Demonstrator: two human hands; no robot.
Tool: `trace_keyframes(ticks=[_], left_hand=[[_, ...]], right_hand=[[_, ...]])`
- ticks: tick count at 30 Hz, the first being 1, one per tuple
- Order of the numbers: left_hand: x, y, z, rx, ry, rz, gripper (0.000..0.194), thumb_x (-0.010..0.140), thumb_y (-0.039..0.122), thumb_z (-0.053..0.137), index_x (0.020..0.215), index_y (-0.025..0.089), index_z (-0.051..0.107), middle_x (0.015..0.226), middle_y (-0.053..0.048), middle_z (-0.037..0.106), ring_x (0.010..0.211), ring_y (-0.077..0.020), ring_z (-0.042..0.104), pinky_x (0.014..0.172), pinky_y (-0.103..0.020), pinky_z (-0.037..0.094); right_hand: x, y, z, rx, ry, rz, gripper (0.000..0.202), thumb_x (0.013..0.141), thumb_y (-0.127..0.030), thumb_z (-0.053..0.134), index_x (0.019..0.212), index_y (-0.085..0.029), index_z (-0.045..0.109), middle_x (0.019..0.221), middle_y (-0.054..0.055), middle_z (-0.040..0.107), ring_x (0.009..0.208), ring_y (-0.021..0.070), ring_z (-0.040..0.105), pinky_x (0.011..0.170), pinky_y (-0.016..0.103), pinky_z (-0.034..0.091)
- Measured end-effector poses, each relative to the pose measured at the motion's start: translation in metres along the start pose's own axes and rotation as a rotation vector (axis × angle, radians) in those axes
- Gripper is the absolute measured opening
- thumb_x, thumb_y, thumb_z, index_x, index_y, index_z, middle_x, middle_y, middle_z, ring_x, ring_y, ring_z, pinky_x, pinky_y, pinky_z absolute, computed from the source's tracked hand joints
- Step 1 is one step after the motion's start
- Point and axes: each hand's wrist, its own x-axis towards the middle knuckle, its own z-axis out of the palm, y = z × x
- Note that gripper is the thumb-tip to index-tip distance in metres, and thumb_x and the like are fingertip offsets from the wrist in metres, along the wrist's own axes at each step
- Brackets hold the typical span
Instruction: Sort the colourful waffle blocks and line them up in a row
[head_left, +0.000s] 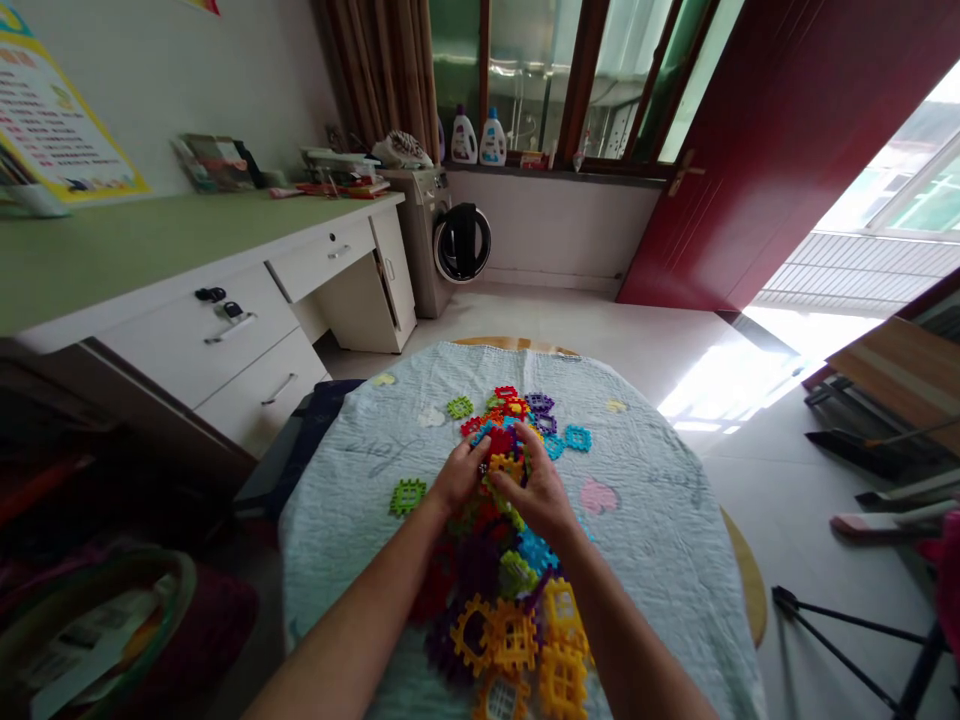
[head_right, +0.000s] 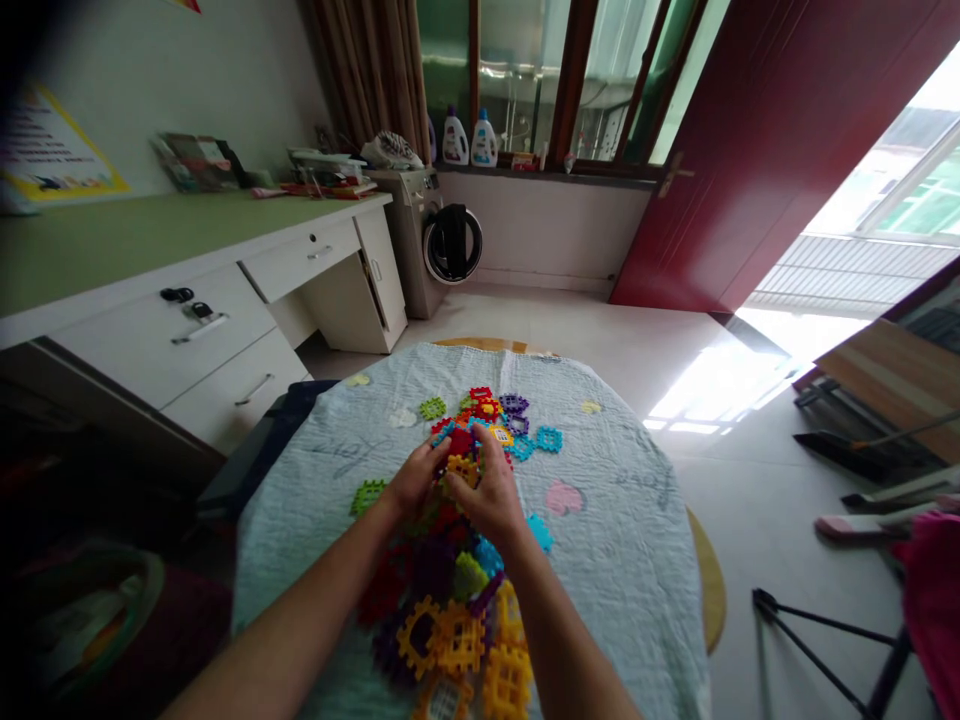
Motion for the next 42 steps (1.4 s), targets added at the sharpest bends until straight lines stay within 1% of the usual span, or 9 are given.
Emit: trace_keyframes(ticks=[3, 6, 13, 21, 27, 29, 31, 36, 42], left_hand=[[-0.01, -0.005, -0.022, 0.414, 0.233, 0.128, 0.045, 0.086, 0.057, 0.049, 0.103, 0.019, 0.066, 0.111, -0.01, 0.067, 0.113, -0.0272, 0.058, 0.105, -0.046, 0.041], [-0.028, -0.017, -0.049, 0.7, 0.347, 0.244, 0.044, 0.089, 0.053, 0.045, 0.111, 0.021, 0.064, 0.126, -0.012, 0.06, 0.126, -0.0281, 0.049, 0.112, -0.05, 0.032], [-0.07, -0.063, -0.082, 0.991, 0.245, 0.296, 0.066, 0.086, 0.059, 0.052, 0.139, 0.021, 0.045, 0.147, -0.014, 0.043, 0.141, -0.0329, 0.032, 0.113, -0.057, 0.029], [-0.077, -0.072, -0.077, 1.018, 0.213, 0.397, 0.057, 0.091, 0.05, 0.049, 0.141, 0.021, 0.043, 0.149, -0.013, 0.041, 0.141, -0.0304, 0.032, 0.114, -0.054, 0.031], [-0.077, -0.071, -0.078, 1.037, 0.214, 0.418, 0.061, 0.088, 0.053, 0.053, 0.14, 0.023, 0.045, 0.148, -0.012, 0.042, 0.14, -0.0318, 0.033, 0.114, -0.054, 0.032], [-0.077, -0.071, -0.078, 1.043, 0.215, 0.423, 0.061, 0.087, 0.052, 0.054, 0.139, 0.022, 0.046, 0.148, -0.012, 0.042, 0.14, -0.0312, 0.035, 0.114, -0.054, 0.032], [-0.077, -0.07, -0.077, 1.044, 0.223, 0.427, 0.06, 0.087, 0.052, 0.054, 0.139, 0.022, 0.046, 0.148, -0.012, 0.043, 0.139, -0.0309, 0.036, 0.114, -0.055, 0.031], [-0.078, -0.066, -0.077, 1.056, 0.269, 0.422, 0.057, 0.087, 0.051, 0.053, 0.137, 0.023, 0.049, 0.147, -0.012, 0.044, 0.137, -0.0308, 0.038, 0.113, -0.055, 0.032], [-0.077, -0.065, -0.075, 1.057, 0.275, 0.403, 0.059, 0.087, 0.053, 0.053, 0.136, 0.022, 0.048, 0.145, -0.012, 0.045, 0.136, -0.0314, 0.038, 0.113, -0.056, 0.03]], right_hand=[[0.032, -0.006, -0.021, -0.132, -0.176, -0.04, 0.04, 0.078, -0.047, 0.067, 0.112, -0.026, 0.069, 0.112, 0.006, 0.07, 0.107, 0.0257, 0.063, 0.099, 0.045, 0.045], [0.075, 0.009, -0.042, -0.286, -0.05, 0.013, 0.037, 0.085, -0.052, 0.056, 0.1, -0.023, 0.072, 0.106, 0.008, 0.071, 0.103, 0.0257, 0.064, 0.095, 0.043, 0.046], [0.142, 0.06, -0.061, -0.686, 0.032, 0.294, 0.071, 0.079, -0.061, 0.06, 0.135, -0.017, 0.055, 0.135, 0.02, 0.052, 0.131, 0.0404, 0.041, 0.104, 0.058, 0.031], [0.111, 0.062, -0.024, -0.876, -0.273, 0.252, 0.057, 0.077, -0.052, 0.065, 0.13, -0.032, 0.058, 0.134, 0.009, 0.049, 0.125, 0.0313, 0.045, 0.104, 0.047, 0.033], [0.084, 0.028, -0.045, -0.556, -0.723, 0.018, 0.035, 0.08, -0.05, 0.063, 0.102, -0.026, 0.074, 0.113, 0.004, 0.064, 0.096, 0.0188, 0.061, 0.089, 0.031, 0.045], [0.1, 0.02, -0.049, -0.597, -0.685, 0.055, 0.033, 0.082, -0.05, 0.06, 0.096, -0.025, 0.075, 0.1, 0.003, 0.069, 0.091, 0.0187, 0.062, 0.084, 0.03, 0.046], [0.126, 0.019, -0.042, -0.717, -0.502, 0.155, 0.036, 0.085, -0.05, 0.055, 0.097, -0.022, 0.075, 0.093, 0.004, 0.07, 0.09, 0.0202, 0.062, 0.083, 0.032, 0.046], [0.178, 0.035, 0.013, -0.814, -0.269, 0.258, 0.07, 0.082, -0.058, 0.056, 0.143, -0.026, 0.046, 0.145, 0.016, 0.044, 0.13, 0.0364, 0.042, 0.102, 0.051, 0.035], [0.172, 0.04, 0.066, -0.906, -0.506, 0.178, 0.077, 0.071, -0.069, 0.064, 0.14, -0.038, 0.048, 0.152, 0.01, 0.032, 0.141, 0.046, 0.018, 0.106, 0.068, 0.018]])
